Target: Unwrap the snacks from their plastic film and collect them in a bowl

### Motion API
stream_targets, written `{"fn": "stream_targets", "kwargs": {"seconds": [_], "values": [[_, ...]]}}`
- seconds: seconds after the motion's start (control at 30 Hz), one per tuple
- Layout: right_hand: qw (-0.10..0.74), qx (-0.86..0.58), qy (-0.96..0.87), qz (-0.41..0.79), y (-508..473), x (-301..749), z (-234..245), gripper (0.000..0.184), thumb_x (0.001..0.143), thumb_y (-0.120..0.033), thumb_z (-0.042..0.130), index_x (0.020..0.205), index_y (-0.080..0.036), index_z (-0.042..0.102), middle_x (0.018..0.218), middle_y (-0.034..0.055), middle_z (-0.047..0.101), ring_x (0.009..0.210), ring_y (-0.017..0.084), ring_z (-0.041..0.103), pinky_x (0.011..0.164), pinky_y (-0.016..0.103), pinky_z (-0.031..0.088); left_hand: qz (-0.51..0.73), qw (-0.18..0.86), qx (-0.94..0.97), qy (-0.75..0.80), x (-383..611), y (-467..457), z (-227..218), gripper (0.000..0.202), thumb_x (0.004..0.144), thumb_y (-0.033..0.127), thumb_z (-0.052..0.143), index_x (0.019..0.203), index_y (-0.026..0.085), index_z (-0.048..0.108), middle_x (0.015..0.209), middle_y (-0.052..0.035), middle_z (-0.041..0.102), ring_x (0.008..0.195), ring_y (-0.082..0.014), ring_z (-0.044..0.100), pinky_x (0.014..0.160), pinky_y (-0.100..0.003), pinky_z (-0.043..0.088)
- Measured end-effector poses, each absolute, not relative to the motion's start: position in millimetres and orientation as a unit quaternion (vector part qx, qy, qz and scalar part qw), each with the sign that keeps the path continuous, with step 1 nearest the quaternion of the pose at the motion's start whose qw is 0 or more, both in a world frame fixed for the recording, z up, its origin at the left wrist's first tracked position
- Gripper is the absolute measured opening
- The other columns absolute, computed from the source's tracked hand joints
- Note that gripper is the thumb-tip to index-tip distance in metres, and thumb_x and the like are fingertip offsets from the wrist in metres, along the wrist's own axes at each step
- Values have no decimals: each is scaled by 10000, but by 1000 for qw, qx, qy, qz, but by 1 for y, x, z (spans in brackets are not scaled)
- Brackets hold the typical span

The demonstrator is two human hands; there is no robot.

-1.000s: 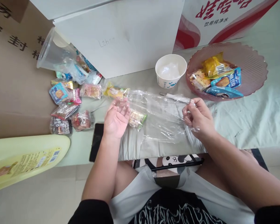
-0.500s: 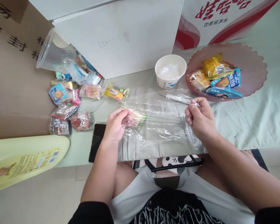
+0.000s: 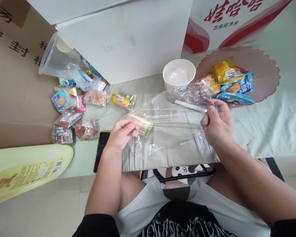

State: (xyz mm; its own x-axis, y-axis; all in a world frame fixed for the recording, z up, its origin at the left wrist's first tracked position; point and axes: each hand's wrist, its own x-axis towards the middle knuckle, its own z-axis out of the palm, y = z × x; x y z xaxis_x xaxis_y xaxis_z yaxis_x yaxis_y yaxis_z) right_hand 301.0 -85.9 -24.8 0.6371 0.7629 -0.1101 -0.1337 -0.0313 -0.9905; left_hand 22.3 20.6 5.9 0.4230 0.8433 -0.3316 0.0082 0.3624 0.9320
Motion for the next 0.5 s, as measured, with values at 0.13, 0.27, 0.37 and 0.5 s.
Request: {"fn": "stream_targets", "kwargs": {"seconds": [0.13,0.27,0.37,0.5], "values": [[634,-639,-278,334,-88,298,-18,359,912,-547,663,1023,-320,409,515,-104,454,352,114,380,360,286,240,422,661,434,443,26,23,5,282,664,356,879,591,160,690,499,18,500,486,-82,485,523,-227,451],[619,-638,-329,318,-94,293,-12,375,912,-549,670,954,-314,380,603,-80,544,378,103,425,371,275,281,507,597,417,462,27,24,4,426,806,407,743,480,176,595,599,-26,541,657,-131,562,630,-251,505],[608,-630,-363,319,-96,290,-12,308,920,-507,672,915,-304,440,570,-79,520,377,103,427,368,265,290,557,546,415,468,25,24,0,463,798,374,722,434,176,517,753,-42,584,823,-145,586,709,-232,523],[575,-641,-389,327,-97,290,-17,188,950,-461,614,923,-278,584,555,-64,521,378,100,420,373,258,304,589,530,401,461,20,28,-6,378,780,356,730,502,180,544,918,-40,597,951,-150,586,750,-208,535]]}}
